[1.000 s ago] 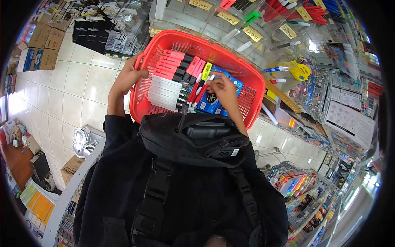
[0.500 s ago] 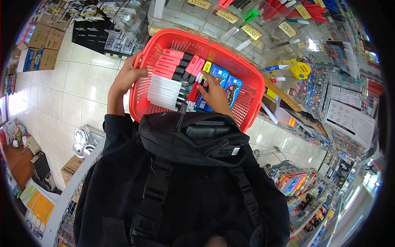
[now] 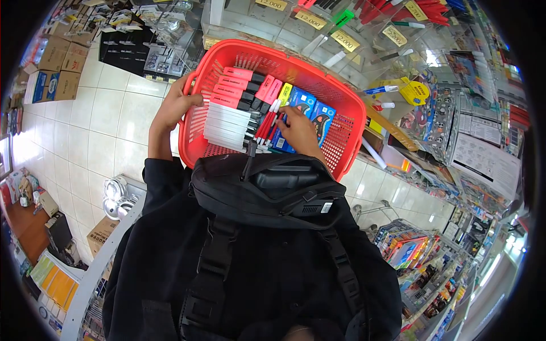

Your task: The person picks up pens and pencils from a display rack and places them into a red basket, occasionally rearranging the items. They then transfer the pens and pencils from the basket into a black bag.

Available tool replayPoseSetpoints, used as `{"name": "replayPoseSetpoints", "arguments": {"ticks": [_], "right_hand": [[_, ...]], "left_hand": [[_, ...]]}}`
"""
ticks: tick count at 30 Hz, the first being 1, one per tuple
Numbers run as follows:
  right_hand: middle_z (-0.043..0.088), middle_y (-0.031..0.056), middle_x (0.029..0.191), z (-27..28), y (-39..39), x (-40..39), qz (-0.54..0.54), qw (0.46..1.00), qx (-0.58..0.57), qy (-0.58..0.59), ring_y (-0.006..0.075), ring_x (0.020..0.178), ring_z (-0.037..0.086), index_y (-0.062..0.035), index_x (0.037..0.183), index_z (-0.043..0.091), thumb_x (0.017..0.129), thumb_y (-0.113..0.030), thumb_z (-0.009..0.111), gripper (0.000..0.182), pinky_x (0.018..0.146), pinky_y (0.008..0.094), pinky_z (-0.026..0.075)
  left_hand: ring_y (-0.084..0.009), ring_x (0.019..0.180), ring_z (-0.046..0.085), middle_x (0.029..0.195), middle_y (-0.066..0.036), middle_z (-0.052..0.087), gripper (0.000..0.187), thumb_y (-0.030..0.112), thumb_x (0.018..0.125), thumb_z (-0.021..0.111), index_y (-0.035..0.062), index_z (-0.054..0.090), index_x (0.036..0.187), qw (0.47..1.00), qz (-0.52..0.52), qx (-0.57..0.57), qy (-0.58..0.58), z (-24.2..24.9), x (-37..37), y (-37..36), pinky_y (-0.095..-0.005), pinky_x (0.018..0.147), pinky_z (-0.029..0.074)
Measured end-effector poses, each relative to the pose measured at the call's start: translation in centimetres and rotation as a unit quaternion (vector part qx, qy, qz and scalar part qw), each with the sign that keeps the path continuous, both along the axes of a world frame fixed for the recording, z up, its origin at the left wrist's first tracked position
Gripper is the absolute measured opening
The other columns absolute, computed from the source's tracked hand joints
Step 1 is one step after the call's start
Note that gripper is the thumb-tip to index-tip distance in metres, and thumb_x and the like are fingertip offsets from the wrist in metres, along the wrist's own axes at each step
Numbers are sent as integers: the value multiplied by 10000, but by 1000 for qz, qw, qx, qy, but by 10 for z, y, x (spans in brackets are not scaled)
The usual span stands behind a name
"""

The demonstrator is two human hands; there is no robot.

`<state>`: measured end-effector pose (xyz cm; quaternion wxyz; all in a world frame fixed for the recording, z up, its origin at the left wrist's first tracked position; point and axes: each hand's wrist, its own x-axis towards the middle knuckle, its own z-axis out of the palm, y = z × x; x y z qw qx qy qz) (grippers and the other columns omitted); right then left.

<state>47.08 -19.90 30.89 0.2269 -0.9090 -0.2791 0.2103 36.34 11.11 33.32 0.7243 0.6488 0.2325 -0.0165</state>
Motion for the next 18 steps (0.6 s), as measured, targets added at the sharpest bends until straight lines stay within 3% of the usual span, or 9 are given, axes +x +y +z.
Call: {"name": "replayPoseSetpoints", "arguments": {"ticks": [5,8,13,15,16,18], "right_hand": [[642,149,1063,-14,2,-9,26,998,-4,-49,354,980,639,-70,1120,602,850,-240,660,324,793,442,512],[627,181,1039,-8,5,-10,26,999,9,-47,384,931,646,-56,1083,583,841,-199,665,293,781,467,524],[612,133,857,-6,7,0,-81,996,34,6,334,791,635,-62,1053,590,840,-209,683,275,679,438,494],[574,101,788,-4,8,3,-126,990,68,4,303,699,595,-68,1073,597,849,-206,684,277,647,430,470],[579,101,799,-5,8,3,-127,989,75,-1,302,714,601,-70,1090,599,851,-203,682,285,654,426,474],[588,100,822,-5,8,3,-129,988,90,-11,302,746,612,-75,1123,602,856,-198,678,303,668,419,480]], "left_hand": [[-128,831,617,983,-71,666,633,-27,694,603,-10,516,1321,1000,-4,-17,-12,-1,1,0,-268,763,501],[-128,829,617,983,-71,667,632,-29,692,601,-10,517,1318,1000,1,-15,-10,0,1,0,-266,762,500],[-132,824,616,980,-72,665,631,-30,687,595,-8,522,1314,1000,6,-15,-12,2,0,-2,-265,756,499],[-149,890,624,1045,-82,660,649,-16,678,602,-7,513,1321,1000,-6,-4,1,0,0,1,-285,827,496],[-158,923,627,1078,-87,657,658,-9,674,606,-7,509,1324,1000,-12,1,6,-1,0,2,-295,862,495],[-141,855,617,1009,-74,659,649,-23,678,601,-3,519,1321,1000,0,-8,-6,-1,0,0,-274,792,496]]}}
